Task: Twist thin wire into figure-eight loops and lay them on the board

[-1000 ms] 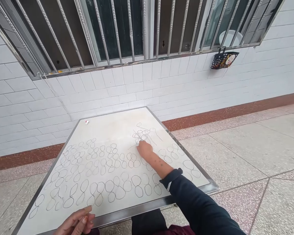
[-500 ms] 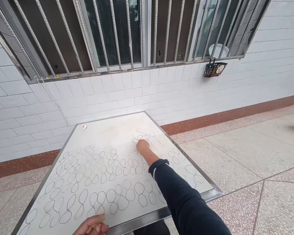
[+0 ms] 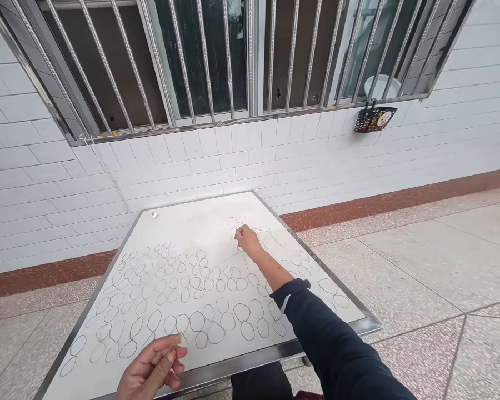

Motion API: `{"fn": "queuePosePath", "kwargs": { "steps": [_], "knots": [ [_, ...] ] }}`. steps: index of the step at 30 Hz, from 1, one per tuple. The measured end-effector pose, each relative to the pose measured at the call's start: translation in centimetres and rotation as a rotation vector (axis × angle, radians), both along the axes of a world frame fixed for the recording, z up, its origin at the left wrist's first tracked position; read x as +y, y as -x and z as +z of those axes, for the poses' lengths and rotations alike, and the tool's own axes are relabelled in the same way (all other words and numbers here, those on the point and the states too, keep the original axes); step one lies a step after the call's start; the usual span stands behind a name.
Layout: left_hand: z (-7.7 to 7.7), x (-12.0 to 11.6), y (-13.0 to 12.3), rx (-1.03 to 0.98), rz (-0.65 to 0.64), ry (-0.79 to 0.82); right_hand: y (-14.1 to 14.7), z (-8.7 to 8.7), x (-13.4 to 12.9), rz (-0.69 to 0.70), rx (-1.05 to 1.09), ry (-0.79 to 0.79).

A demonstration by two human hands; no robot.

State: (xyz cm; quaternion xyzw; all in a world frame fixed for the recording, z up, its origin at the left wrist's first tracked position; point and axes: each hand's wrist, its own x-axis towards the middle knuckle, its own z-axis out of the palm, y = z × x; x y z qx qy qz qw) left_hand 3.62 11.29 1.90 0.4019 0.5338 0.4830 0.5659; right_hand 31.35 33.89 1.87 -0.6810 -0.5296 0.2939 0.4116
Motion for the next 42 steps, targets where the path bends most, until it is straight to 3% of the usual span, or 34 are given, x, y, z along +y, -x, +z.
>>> {"fn": "queuePosePath", "kwargs": {
  "steps": [6,9,14,19,25,32,42],
  "knots": [
    [3.1,4.2,0.1,-0.011,0.023,-0.154,4.8,2.7,-5.2,0.148,0.159,-0.206],
    [4.1,4.9,-0.9,-0.074,0.082,-0.211,7.2,3.8,-8.7,0.252,0.222,-0.245],
    [4.7,2.7,-2.3,-0.277,0.134,-0.260,11.2,4.4,-16.1,0.548,0.495,-0.296],
    [5.2,-0.2,-1.8,-0.405,0.193,-0.296,14.4,4.3,-21.0,0.664,0.632,-0.254],
    [5.5,-2.6,-0.9,-0.373,0.281,-0.384,16.0,4.4,-23.1,0.758,0.768,-0.166],
    [5.8,-4.3,-0.4,-0.262,0.330,-0.447,16.5,5.1,-24.9,0.758,0.859,-0.103],
    [5.9,-6.8,-0.2,-0.257,0.280,-0.467,16.9,5.1,-27.3,0.613,0.638,-0.224]
  ]
}}
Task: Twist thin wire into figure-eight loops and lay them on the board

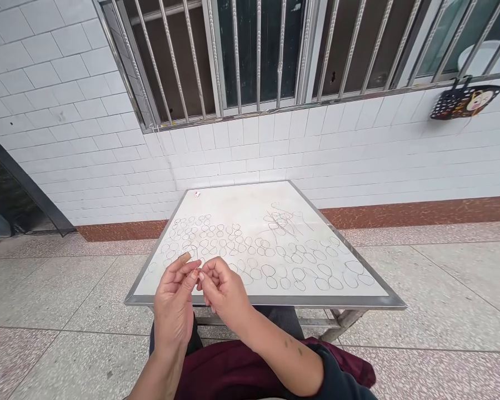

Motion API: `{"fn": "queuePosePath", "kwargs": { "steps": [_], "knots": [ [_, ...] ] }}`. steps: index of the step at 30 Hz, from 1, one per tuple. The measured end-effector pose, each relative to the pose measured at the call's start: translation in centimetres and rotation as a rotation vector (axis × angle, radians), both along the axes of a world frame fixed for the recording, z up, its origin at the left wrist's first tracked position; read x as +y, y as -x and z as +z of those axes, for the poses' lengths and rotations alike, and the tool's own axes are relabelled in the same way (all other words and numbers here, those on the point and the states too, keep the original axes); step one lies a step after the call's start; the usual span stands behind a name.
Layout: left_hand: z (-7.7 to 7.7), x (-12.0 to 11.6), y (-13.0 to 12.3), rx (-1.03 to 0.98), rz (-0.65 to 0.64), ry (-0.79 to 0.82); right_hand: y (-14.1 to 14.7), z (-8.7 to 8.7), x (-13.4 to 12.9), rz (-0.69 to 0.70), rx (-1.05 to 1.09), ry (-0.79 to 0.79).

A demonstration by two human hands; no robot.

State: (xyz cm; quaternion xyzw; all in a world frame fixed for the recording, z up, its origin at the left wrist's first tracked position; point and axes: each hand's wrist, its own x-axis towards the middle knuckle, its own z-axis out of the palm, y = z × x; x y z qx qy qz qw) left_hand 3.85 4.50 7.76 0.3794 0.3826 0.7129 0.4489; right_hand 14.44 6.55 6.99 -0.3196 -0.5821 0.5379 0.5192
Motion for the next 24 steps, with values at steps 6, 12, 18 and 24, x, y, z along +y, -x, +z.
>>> {"fn": "queuePosePath", "kwargs": {
  "steps": [6,12,18,24],
  "knots": [
    [0.5,-1.3,0.5,0.059,0.099,-0.051,0.1,0.8,-0.8,-0.045,-0.106,-0.002],
    [0.5,-1.8,0.2,0.088,0.173,0.036,0.5,1.0,-1.7,-0.024,-0.131,-0.008],
    [-0.3,-1.7,0.1,0.068,0.183,0.038,0.9,-0.4,-1.8,-0.042,-0.174,-0.029],
    [-1.0,-1.1,0.5,-0.080,0.103,0.076,1.2,-1.9,-1.5,-0.121,-0.313,-0.195]
  ]
}}
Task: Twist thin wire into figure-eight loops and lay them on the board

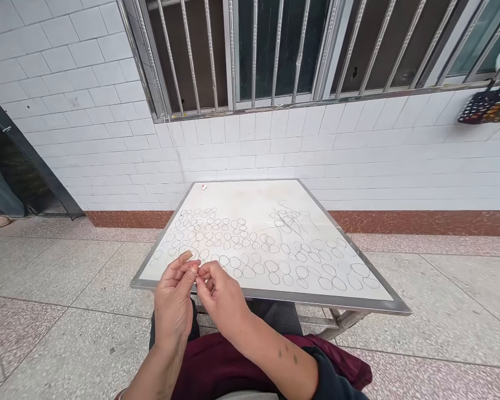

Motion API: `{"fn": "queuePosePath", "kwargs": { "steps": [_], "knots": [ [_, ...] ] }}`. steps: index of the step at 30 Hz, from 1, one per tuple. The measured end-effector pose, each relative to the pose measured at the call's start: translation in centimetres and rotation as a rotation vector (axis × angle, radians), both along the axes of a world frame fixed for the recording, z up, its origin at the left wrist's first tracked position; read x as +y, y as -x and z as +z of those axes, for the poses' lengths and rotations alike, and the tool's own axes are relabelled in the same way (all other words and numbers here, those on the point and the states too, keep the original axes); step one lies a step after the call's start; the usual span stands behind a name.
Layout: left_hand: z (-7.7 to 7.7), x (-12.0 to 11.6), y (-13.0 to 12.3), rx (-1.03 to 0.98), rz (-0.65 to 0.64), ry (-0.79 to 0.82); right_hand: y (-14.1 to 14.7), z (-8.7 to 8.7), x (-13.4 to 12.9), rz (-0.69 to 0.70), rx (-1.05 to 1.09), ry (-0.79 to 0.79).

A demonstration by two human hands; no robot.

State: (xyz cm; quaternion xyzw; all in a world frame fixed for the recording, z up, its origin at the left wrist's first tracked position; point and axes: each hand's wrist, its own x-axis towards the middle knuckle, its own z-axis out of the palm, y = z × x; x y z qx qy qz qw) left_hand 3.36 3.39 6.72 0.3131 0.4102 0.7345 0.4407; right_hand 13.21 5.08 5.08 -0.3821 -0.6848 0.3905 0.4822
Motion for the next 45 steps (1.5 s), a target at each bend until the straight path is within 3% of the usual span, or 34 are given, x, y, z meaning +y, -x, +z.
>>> {"fn": "queuePosePath", "kwargs": {
  "steps": [5,12,18,29,39,45],
  "knots": [
    [-0.2,0.5,0.5,-0.041,-0.082,0.022,0.2,-0.8,0.6,-0.046,-0.078,-0.070],
    [-0.5,1.5,2.5,0.120,-0.165,0.091,0.0,-2.2,1.5,-0.021,-0.119,-0.078],
    [-1.2,2.2,4.0,0.175,-0.235,0.124,-0.1,-3.3,2.6,-0.054,-0.216,-0.225],
    [-1.6,2.3,4.9,0.163,-0.301,0.160,-0.9,-3.7,3.6,0.080,-0.345,-0.428],
    [-1.6,1.2,4.6,0.003,-0.276,0.195,-2.0,-2.3,4.0,0.214,-0.446,-0.601],
    [-2.6,1.3,3.9,-0.116,-0.182,0.114,-3.0,-2.4,4.0,0.202,-0.456,-0.480]
  ]
}}
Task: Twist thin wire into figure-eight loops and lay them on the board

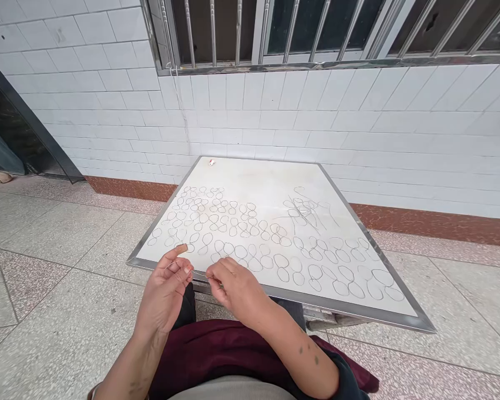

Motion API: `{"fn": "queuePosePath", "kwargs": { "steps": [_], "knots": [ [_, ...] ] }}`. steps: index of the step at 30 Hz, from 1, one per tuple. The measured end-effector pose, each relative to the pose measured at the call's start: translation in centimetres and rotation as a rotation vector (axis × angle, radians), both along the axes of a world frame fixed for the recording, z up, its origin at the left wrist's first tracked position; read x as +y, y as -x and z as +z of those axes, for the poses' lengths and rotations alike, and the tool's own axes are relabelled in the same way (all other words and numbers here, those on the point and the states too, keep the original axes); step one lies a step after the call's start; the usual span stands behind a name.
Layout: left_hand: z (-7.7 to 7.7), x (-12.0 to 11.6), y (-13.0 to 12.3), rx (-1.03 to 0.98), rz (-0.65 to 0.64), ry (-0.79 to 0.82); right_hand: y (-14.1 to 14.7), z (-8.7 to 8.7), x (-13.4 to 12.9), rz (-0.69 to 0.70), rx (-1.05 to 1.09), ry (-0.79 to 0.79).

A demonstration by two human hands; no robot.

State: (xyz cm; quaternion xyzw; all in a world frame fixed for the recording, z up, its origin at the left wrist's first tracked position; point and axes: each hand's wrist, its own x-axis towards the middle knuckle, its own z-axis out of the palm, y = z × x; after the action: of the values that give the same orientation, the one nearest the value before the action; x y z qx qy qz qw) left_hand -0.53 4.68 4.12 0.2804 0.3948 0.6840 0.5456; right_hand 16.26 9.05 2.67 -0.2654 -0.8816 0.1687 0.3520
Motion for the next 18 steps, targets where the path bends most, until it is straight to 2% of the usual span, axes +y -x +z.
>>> {"fn": "queuePosePath", "kwargs": {
  "steps": [5,8,11,13,16,18],
  "knots": [
    [-0.3,0.0,-0.3,-0.027,0.077,0.008,-1.1,-0.3,0.3,-0.092,0.129,0.286],
    [-0.3,-0.2,-0.7,-0.047,0.089,0.015,-1.3,-0.4,0.5,-0.116,0.356,0.645],
    [-0.1,-0.3,-1.1,-0.086,0.105,0.003,-1.0,-0.6,0.5,-0.076,0.604,0.974],
    [0.1,-0.4,-1.4,-0.126,0.109,0.004,-0.4,-1.0,0.2,-0.050,0.776,1.035],
    [0.2,-0.6,-2.0,-0.175,0.096,0.022,0.7,-1.7,-0.5,-0.009,0.997,0.944],
    [0.2,-0.6,-2.3,-0.187,0.085,0.031,1.4,-2.1,-1.0,0.061,1.060,0.879]
  ]
}}
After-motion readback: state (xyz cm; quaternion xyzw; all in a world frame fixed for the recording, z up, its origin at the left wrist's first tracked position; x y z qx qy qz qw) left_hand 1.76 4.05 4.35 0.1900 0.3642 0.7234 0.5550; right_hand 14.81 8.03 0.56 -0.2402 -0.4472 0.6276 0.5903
